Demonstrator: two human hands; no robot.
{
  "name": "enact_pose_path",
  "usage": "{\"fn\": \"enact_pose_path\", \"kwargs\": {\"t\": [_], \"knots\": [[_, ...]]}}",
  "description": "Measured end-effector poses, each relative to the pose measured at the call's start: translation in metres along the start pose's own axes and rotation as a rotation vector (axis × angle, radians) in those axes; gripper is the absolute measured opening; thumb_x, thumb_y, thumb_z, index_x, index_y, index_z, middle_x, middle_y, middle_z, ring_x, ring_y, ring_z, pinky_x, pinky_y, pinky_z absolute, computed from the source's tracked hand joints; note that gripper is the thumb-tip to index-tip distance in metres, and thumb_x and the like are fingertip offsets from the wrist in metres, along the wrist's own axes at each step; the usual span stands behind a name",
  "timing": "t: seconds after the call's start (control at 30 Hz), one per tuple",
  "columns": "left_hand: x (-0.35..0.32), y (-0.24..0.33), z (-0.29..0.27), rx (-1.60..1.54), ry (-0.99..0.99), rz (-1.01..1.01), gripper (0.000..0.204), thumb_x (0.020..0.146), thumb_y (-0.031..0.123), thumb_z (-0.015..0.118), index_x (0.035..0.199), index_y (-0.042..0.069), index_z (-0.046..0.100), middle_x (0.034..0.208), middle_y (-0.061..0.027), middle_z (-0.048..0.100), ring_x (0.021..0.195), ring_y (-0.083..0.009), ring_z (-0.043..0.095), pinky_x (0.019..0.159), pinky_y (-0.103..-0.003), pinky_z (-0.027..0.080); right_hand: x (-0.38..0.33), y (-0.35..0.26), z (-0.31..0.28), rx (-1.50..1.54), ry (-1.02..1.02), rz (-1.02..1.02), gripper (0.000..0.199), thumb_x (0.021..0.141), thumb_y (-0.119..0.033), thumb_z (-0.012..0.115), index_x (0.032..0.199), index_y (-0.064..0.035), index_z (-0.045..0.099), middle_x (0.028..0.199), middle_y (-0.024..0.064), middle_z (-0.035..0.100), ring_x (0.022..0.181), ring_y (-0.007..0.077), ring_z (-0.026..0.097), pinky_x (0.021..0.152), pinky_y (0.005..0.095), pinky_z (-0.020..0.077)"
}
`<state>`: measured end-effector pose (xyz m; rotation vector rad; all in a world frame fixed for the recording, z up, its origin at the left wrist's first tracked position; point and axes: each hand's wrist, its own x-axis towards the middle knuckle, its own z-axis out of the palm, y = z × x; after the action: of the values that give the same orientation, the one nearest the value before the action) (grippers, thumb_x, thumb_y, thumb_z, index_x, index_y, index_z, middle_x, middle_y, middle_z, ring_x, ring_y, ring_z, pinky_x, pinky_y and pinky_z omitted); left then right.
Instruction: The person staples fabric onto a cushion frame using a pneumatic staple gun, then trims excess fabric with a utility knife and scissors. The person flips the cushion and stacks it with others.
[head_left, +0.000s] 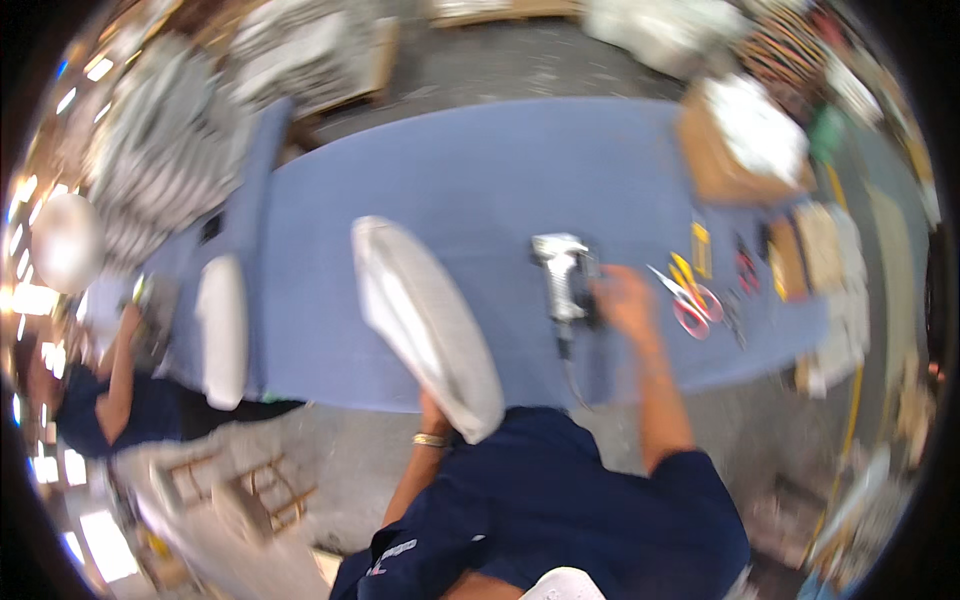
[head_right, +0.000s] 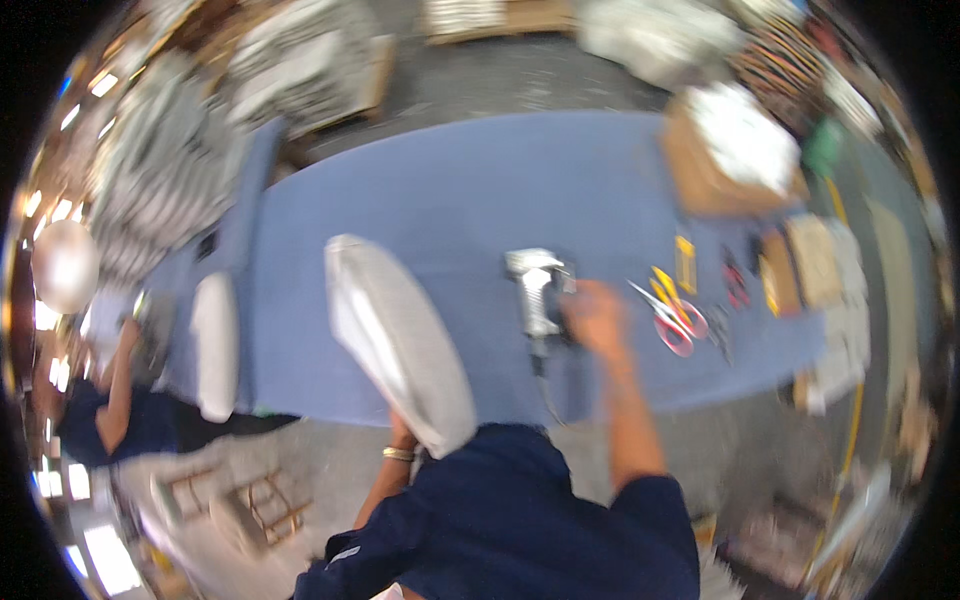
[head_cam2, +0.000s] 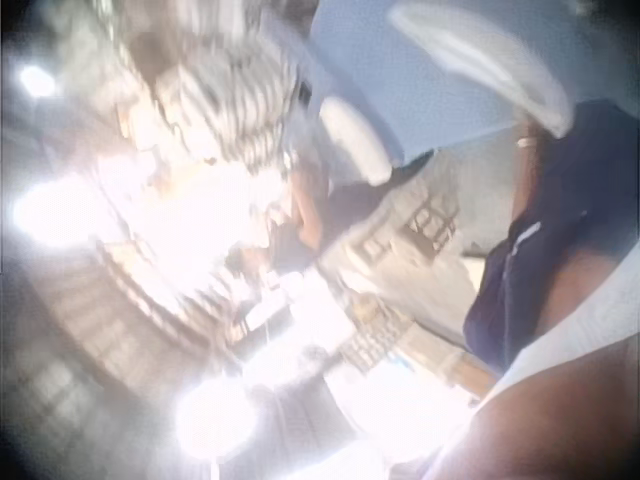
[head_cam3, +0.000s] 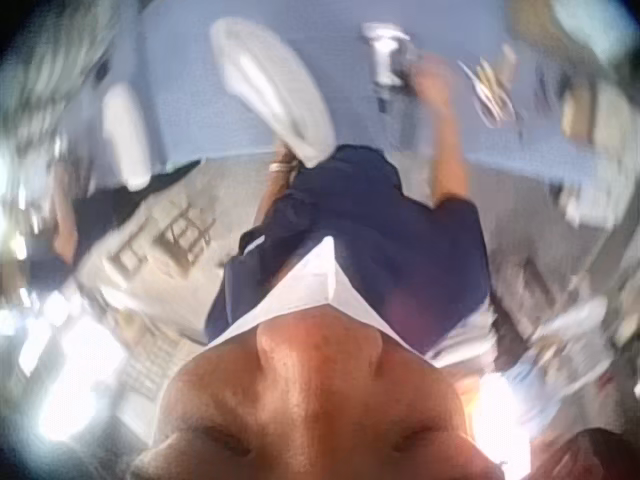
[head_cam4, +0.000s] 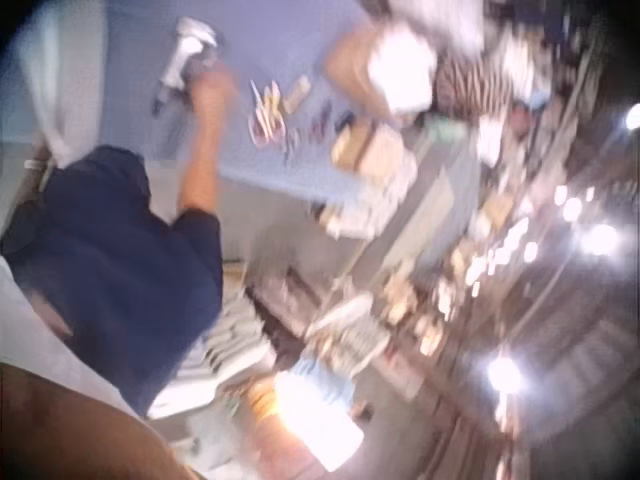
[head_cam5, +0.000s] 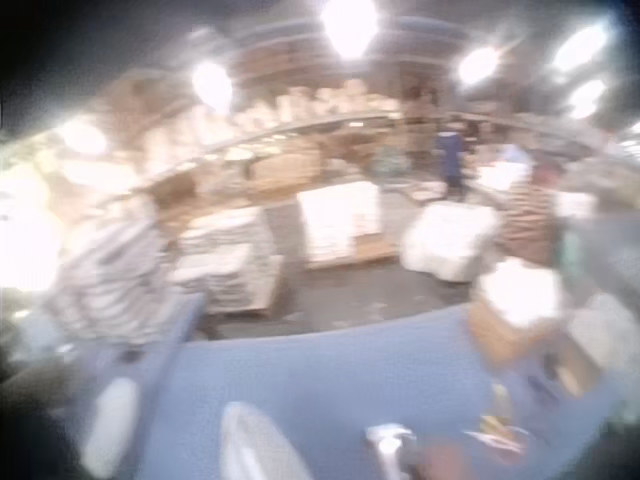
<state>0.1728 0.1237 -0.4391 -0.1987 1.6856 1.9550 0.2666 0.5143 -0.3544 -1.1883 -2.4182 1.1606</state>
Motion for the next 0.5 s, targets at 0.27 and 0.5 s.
{"fn": "enact_pose_path", "kwargs": {"t": [0.27, 0.5], "knots": [[0.06, 0.153, 0.023, 0.321, 0.432, 0.468, 0.038, 0.108, 0.028, 0.057, 0.133, 0.0, 0.066, 0.123, -0.0105, 0.071, 0.109, -0.019, 0.065, 0.093, -0.033, 0.052, 0.075, 0.193, -0.117, -0.644, 0.046, 0.257, 0.042, 0.085, -0.018, 0.069, 0.124, -0.0058, 0.065, 0.12, 0.0237, 0.069, 0.115, 0.0431, 0.065, 0.097, 0.0499, 0.0519], [0.074, 0.264, 0.114, 1.124, -0.137, 1.015, 0.028, 0.098, 0.01, 0.065, 0.125, 0.004, 0.071, 0.122, -0.0151, 0.072, 0.101, -0.0254, 0.07, 0.089, -0.036, 0.057, 0.111, 0.229, -0.119, -0.647, -0.126, 0.243, 0.022, 0.067, -0.008, 0.079, 0.083, -0.0019, 0.065, 0.077, 0.0186, 0.07, 0.077, 0.0374, 0.07, 0.07, 0.046, 0.0533]]}}
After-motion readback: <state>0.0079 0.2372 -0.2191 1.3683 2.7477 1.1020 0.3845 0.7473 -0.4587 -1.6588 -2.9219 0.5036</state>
